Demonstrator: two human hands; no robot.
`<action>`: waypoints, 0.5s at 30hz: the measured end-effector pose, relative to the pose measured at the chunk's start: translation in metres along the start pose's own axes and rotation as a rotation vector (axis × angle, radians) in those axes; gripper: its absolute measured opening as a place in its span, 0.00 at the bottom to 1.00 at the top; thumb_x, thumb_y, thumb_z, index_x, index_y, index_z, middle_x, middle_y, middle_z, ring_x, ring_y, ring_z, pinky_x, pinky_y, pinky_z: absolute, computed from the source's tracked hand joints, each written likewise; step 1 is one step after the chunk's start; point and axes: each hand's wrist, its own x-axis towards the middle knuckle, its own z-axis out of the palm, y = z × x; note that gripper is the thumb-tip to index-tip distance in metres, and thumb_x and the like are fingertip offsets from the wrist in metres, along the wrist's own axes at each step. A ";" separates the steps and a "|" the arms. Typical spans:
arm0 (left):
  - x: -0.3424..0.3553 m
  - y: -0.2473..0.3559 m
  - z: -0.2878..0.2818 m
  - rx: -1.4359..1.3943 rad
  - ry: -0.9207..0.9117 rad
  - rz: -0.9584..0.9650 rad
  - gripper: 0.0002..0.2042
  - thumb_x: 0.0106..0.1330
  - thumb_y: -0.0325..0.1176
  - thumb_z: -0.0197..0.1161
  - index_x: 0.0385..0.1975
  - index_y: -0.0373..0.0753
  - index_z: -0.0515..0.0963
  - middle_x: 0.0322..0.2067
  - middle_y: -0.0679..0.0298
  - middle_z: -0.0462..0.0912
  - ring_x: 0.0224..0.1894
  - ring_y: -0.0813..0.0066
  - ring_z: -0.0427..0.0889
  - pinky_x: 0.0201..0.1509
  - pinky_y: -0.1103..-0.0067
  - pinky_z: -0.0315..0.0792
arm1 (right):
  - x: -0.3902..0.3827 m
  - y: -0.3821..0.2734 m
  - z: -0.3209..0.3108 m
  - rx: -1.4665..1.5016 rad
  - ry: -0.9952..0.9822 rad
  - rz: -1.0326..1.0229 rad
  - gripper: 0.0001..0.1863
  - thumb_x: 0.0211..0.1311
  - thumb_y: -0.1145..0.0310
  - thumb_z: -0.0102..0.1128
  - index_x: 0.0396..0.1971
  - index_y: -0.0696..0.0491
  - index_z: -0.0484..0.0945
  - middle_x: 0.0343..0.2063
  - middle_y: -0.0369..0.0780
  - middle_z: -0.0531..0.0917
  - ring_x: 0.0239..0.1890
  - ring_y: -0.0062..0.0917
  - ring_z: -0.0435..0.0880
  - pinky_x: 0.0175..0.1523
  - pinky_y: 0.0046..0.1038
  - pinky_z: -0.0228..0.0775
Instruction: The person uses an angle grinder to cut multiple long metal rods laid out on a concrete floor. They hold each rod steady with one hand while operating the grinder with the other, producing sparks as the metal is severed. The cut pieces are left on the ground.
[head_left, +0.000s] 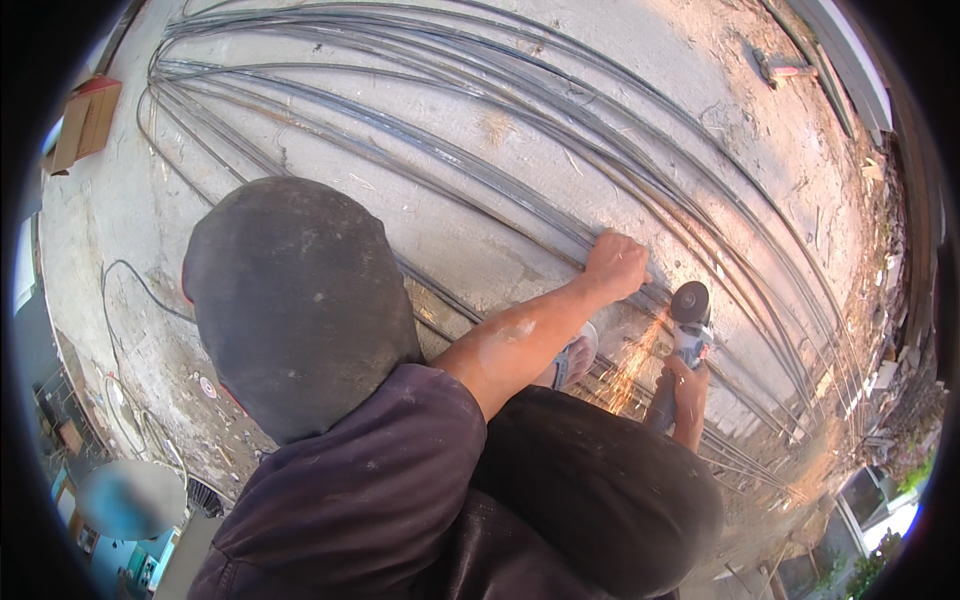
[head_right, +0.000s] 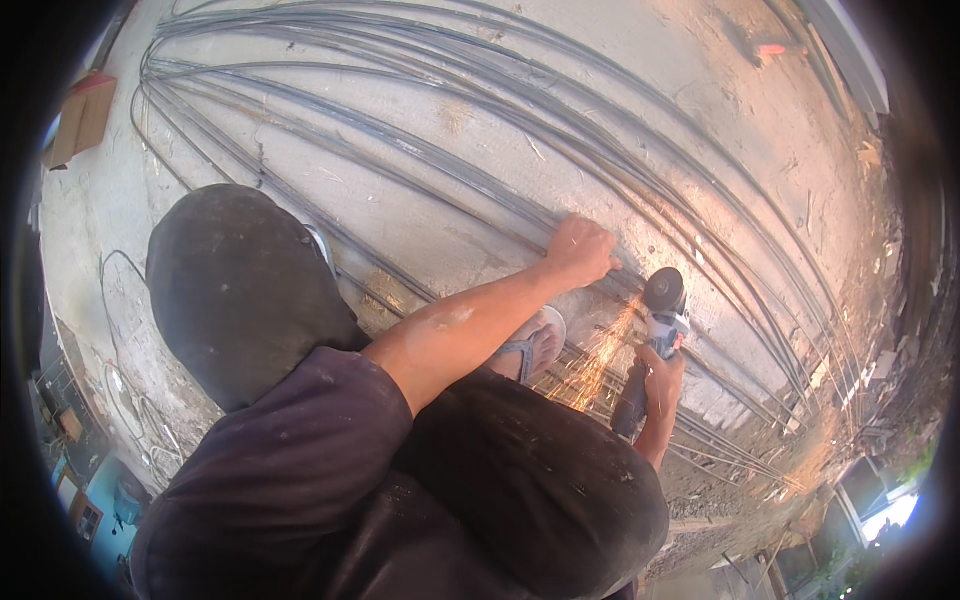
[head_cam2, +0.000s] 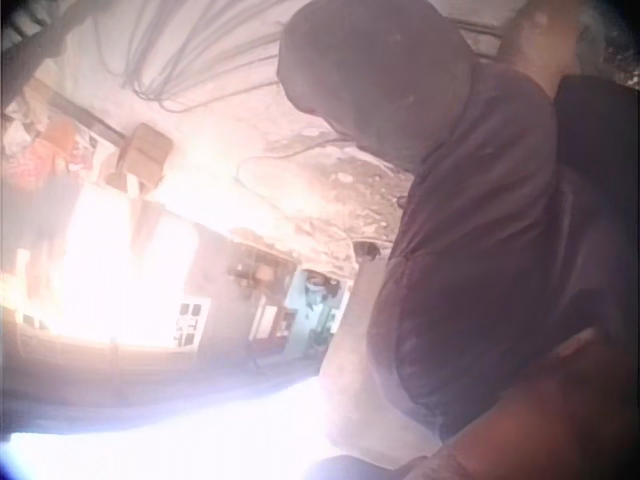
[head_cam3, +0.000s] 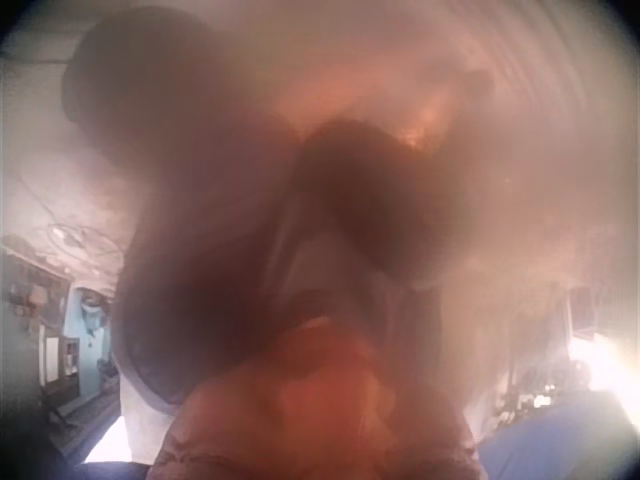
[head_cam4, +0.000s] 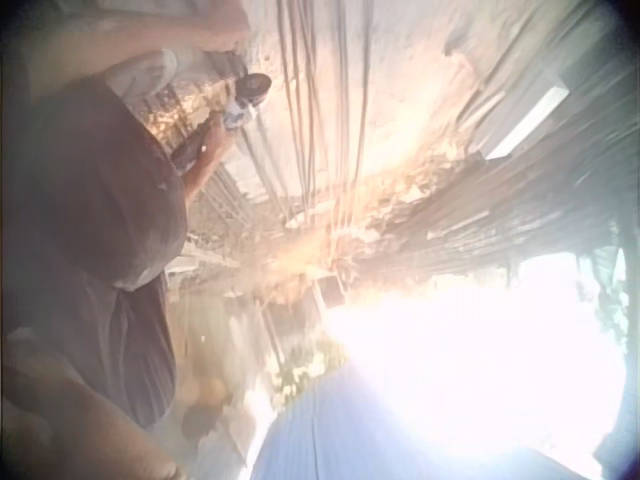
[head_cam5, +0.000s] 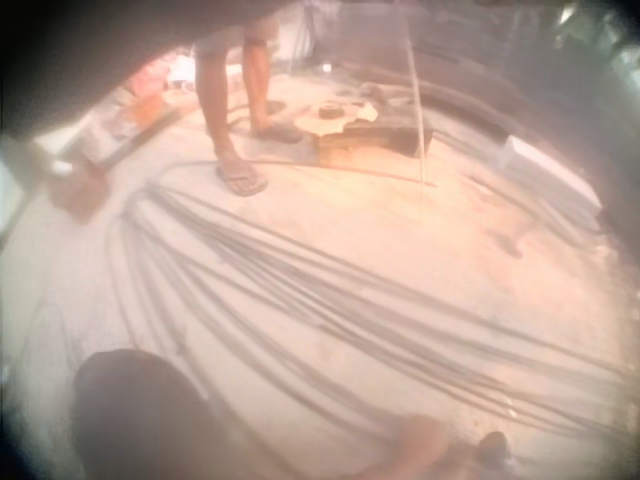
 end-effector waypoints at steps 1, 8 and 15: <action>0.001 -0.001 0.002 0.020 -0.022 -0.008 0.19 0.63 0.50 0.76 0.28 0.37 0.89 0.29 0.52 0.90 0.39 0.53 0.90 0.53 0.62 0.74 | -0.001 0.004 0.001 -0.004 0.003 0.006 0.13 0.58 0.67 0.70 0.37 0.61 0.81 0.25 0.38 0.82 0.21 0.26 0.82 0.28 0.30 0.74; 0.005 0.001 -0.002 0.032 -0.062 -0.025 0.17 0.63 0.49 0.76 0.30 0.39 0.89 0.31 0.52 0.91 0.40 0.53 0.90 0.53 0.62 0.75 | 0.008 0.000 0.002 -0.026 0.024 0.011 0.13 0.58 0.67 0.69 0.37 0.60 0.80 0.25 0.39 0.82 0.22 0.25 0.82 0.28 0.30 0.74; 0.005 0.005 0.019 0.051 0.169 0.070 0.15 0.56 0.47 0.80 0.21 0.41 0.88 0.26 0.53 0.89 0.34 0.53 0.89 0.48 0.60 0.75 | 0.011 0.006 -0.009 0.001 0.066 -0.150 0.13 0.57 0.67 0.70 0.38 0.58 0.80 0.24 0.37 0.81 0.21 0.26 0.81 0.27 0.30 0.73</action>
